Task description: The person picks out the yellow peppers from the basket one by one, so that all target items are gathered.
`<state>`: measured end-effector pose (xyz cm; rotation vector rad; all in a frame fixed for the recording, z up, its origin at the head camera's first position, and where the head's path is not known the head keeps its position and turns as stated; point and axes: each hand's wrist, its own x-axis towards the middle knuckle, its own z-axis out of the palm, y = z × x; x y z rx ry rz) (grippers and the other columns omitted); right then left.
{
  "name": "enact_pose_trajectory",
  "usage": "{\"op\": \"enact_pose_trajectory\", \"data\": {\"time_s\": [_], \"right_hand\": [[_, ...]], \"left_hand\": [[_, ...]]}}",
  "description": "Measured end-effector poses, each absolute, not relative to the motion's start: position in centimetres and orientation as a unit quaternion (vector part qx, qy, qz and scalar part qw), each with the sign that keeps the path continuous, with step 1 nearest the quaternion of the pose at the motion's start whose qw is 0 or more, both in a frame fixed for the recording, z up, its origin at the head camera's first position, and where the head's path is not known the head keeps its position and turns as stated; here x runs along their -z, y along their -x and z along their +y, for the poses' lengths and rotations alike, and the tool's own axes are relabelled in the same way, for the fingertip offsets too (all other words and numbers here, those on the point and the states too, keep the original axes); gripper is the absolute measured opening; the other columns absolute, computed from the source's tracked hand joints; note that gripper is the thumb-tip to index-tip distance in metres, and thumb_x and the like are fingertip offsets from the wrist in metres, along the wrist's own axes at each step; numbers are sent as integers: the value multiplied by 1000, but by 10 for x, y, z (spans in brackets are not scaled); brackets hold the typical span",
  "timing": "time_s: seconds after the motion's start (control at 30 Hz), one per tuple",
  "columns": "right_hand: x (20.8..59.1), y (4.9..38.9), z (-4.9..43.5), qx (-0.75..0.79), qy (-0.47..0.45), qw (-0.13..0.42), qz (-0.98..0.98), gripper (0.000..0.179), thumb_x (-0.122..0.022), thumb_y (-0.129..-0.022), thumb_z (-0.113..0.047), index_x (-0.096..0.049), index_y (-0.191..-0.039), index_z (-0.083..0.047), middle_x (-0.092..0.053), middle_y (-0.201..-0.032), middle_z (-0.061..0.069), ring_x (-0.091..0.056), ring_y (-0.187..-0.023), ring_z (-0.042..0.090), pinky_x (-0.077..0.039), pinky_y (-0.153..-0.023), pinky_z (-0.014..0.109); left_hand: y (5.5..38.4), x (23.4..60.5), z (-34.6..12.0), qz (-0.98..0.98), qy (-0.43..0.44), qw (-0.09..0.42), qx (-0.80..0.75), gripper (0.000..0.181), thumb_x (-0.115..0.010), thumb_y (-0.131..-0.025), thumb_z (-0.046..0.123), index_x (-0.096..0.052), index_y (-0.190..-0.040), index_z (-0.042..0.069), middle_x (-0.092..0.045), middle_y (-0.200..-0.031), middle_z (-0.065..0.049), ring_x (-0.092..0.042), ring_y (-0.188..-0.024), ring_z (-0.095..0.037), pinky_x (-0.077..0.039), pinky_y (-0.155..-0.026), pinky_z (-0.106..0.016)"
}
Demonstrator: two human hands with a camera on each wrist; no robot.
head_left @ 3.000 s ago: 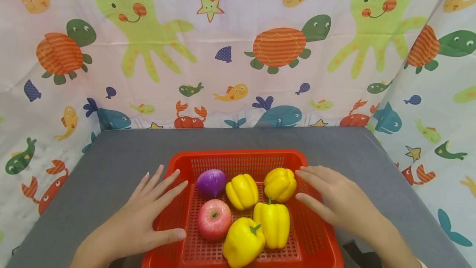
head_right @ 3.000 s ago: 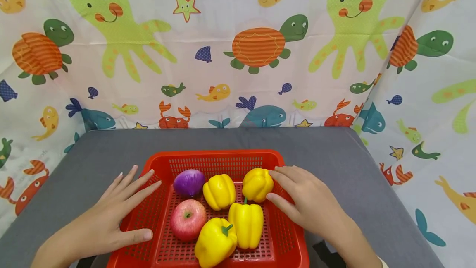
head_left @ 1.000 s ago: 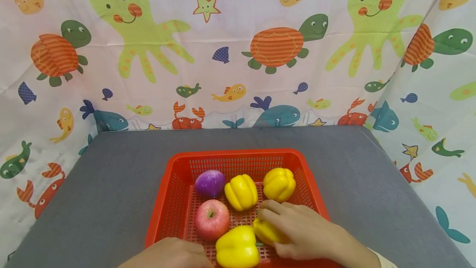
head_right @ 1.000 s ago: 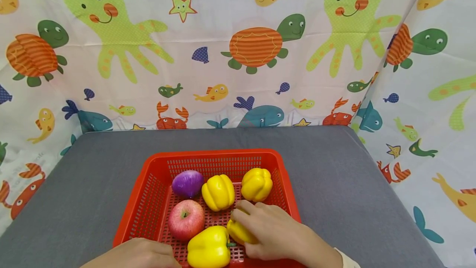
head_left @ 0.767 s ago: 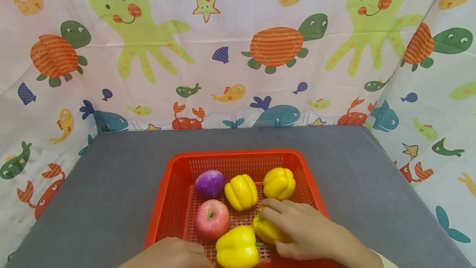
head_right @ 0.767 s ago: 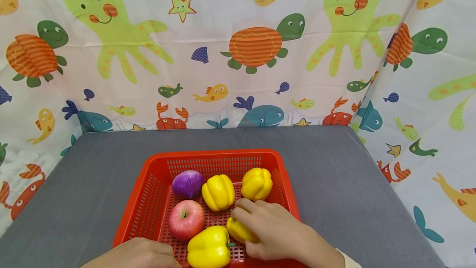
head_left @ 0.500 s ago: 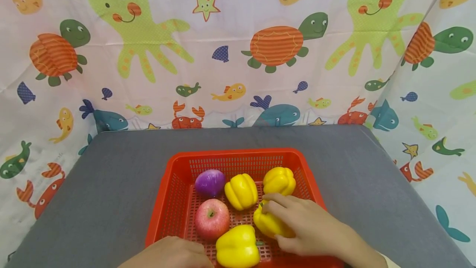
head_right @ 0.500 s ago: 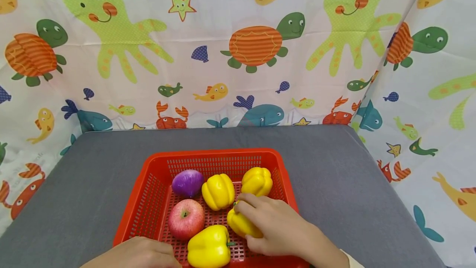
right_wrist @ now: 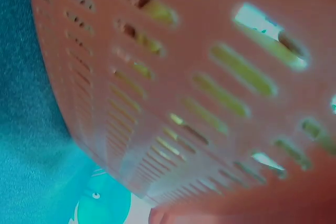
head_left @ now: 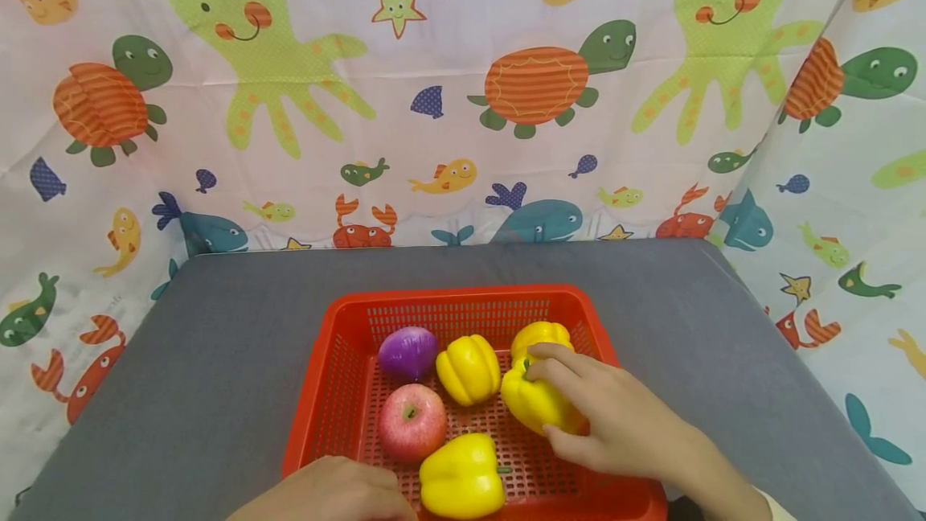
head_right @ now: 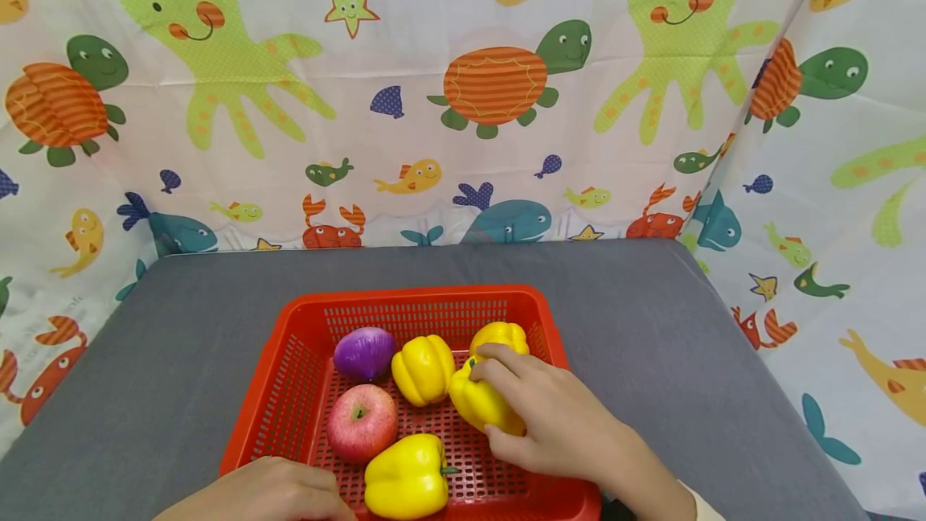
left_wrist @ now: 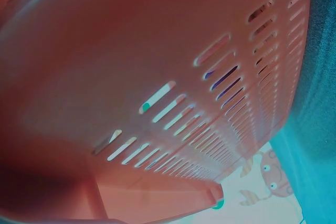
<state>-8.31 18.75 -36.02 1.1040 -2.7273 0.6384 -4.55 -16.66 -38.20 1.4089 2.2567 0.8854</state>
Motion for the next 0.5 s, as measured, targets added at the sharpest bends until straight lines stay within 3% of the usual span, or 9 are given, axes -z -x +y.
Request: {"op": "enact_pose_trajectory", "data": {"time_s": [0.13,0.3,0.5], "right_hand": [[358,85,190,-233,-354,99,-900,50,-78,-78,-23,-56,-122,-23,-54,-133,-7,-58,-92,7,-54,-72,27],[355,86,193,-249,-331,116,-903,51,-79,-76,-21,-57,-123,-22,-53,-138,-4,-59,-97,8,-56,-75,28],[353,87,199,-257,-314,139,-903,50,-79,-76,-20,-57,-121,-19,-53,-137,-1,-58,-92,7,-56,-72,27]], "left_hand": [[46,382,-167,792,-498,166,-311,19,-57,-100,45,-69,-109,34,-58,-95,30,-53,-82,16,-45,-73,-7],[46,381,-166,796,-488,179,-311,20,-57,-99,47,-70,-109,34,-59,-94,30,-54,-81,15,-46,-72,-8],[45,380,-166,797,-486,185,-307,21,-57,-99,47,-70,-108,34,-58,-93,30,-54,-80,15,-46,-71,-8]]}}
